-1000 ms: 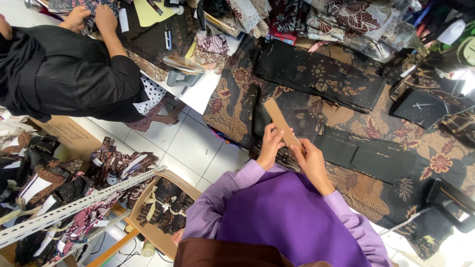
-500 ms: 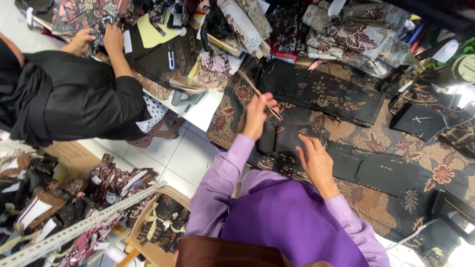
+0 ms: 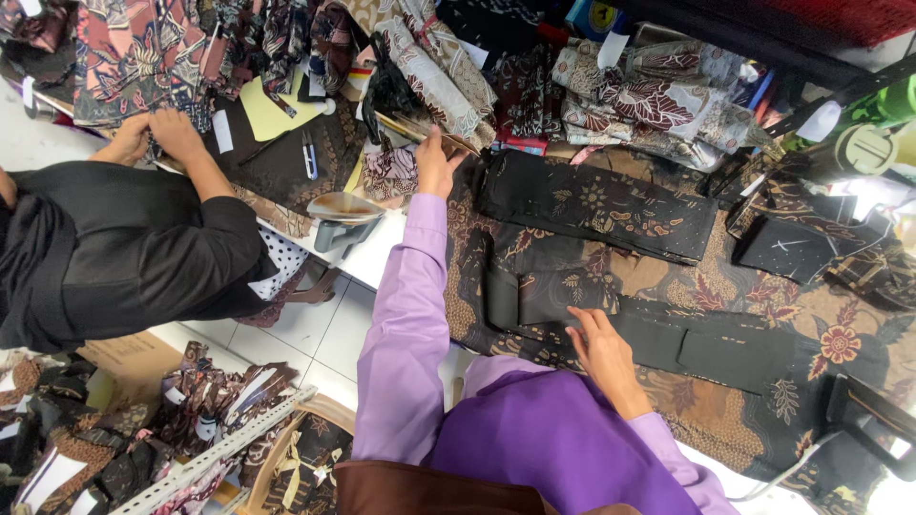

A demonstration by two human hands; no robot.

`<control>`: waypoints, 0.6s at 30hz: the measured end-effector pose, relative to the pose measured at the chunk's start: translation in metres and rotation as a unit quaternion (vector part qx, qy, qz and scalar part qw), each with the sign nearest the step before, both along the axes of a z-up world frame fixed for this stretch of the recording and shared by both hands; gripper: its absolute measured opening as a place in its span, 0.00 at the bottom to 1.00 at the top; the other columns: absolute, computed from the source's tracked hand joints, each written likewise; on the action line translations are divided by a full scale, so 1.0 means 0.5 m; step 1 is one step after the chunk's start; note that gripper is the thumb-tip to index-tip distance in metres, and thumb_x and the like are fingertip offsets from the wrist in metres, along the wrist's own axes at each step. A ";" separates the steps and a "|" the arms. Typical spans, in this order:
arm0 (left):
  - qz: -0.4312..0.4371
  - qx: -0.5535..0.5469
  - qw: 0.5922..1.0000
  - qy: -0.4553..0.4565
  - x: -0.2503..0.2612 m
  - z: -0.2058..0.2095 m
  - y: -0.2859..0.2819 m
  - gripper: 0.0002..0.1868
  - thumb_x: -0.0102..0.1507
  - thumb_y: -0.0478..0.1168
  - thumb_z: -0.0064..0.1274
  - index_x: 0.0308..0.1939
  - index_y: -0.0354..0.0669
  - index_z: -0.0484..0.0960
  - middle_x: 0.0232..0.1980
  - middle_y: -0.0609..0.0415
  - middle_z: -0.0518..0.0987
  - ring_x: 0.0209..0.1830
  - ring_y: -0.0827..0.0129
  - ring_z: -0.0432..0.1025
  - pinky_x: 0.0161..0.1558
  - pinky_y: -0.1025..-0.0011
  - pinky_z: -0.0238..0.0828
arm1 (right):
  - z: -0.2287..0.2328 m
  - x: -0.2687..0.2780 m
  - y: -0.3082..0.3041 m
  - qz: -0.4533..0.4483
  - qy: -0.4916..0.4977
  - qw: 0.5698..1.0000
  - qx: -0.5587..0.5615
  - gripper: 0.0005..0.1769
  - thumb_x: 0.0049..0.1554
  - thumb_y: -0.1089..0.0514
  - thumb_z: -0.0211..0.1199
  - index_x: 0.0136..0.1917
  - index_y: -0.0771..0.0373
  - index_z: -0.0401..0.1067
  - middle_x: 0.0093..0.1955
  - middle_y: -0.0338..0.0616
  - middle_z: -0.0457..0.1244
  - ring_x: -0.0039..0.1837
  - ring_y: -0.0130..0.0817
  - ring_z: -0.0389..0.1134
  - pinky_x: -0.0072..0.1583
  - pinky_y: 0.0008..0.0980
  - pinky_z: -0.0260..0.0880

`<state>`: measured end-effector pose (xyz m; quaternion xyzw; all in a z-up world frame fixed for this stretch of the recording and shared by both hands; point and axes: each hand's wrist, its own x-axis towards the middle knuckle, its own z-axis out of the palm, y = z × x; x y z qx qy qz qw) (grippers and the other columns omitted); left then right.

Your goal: The person folds a large piece of patterned fabric on a table, aligning edges and smoothing the surface. Another person irons a separate piece of fabric nearby. The folded fabric is stacked on the table.

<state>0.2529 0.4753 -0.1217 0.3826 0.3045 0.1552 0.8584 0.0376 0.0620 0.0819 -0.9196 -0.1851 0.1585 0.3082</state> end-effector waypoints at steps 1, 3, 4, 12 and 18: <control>0.014 -0.002 1.000 0.003 0.007 -0.006 0.007 0.16 0.73 0.47 0.46 0.42 0.35 0.74 0.32 0.55 0.75 0.34 0.67 0.71 0.44 0.50 0.85 | -0.001 0.005 0.002 0.003 0.001 1.000 0.008 0.18 0.60 0.56 0.61 0.64 0.56 0.71 0.56 0.43 0.65 0.47 0.39 0.74 0.46 0.41 0.72; 0.034 -0.018 0.999 0.017 0.010 -0.012 0.015 0.15 0.73 0.46 0.46 0.40 0.37 0.73 0.32 0.53 0.75 0.33 0.66 0.71 0.44 0.48 0.84 | -0.003 0.008 0.003 0.006 0.008 1.000 0.011 0.18 0.60 0.56 0.61 0.64 0.56 0.71 0.56 0.43 0.65 0.48 0.39 0.74 0.46 0.41 0.72; 0.045 -0.026 0.998 0.024 0.014 -0.013 0.021 0.15 0.73 0.46 0.46 0.39 0.38 0.72 0.32 0.52 0.75 0.32 0.65 0.72 0.43 0.48 0.84 | -0.004 0.011 0.003 0.008 0.012 1.000 0.013 0.18 0.60 0.56 0.61 0.64 0.57 0.71 0.56 0.44 0.65 0.48 0.39 0.74 0.46 0.41 0.72; 0.046 -0.127 0.991 0.016 0.058 0.000 0.089 0.16 0.72 0.45 0.42 0.39 0.34 0.73 0.34 0.44 0.77 0.35 0.55 0.75 0.46 0.48 0.81 | -0.014 0.020 -0.003 0.014 0.018 0.999 0.030 0.17 0.60 0.57 0.61 0.63 0.58 0.71 0.57 0.44 0.65 0.49 0.39 0.75 0.47 0.40 0.73; 0.062 -0.140 0.988 -0.002 0.082 -0.010 0.088 0.16 0.72 0.46 0.43 0.43 0.34 0.74 0.36 0.45 0.77 0.36 0.57 0.73 0.51 0.46 0.79 | -0.012 0.023 -0.008 0.017 0.026 0.999 0.025 0.17 0.60 0.57 0.61 0.62 0.59 0.72 0.56 0.44 0.65 0.48 0.41 0.74 0.47 0.40 0.72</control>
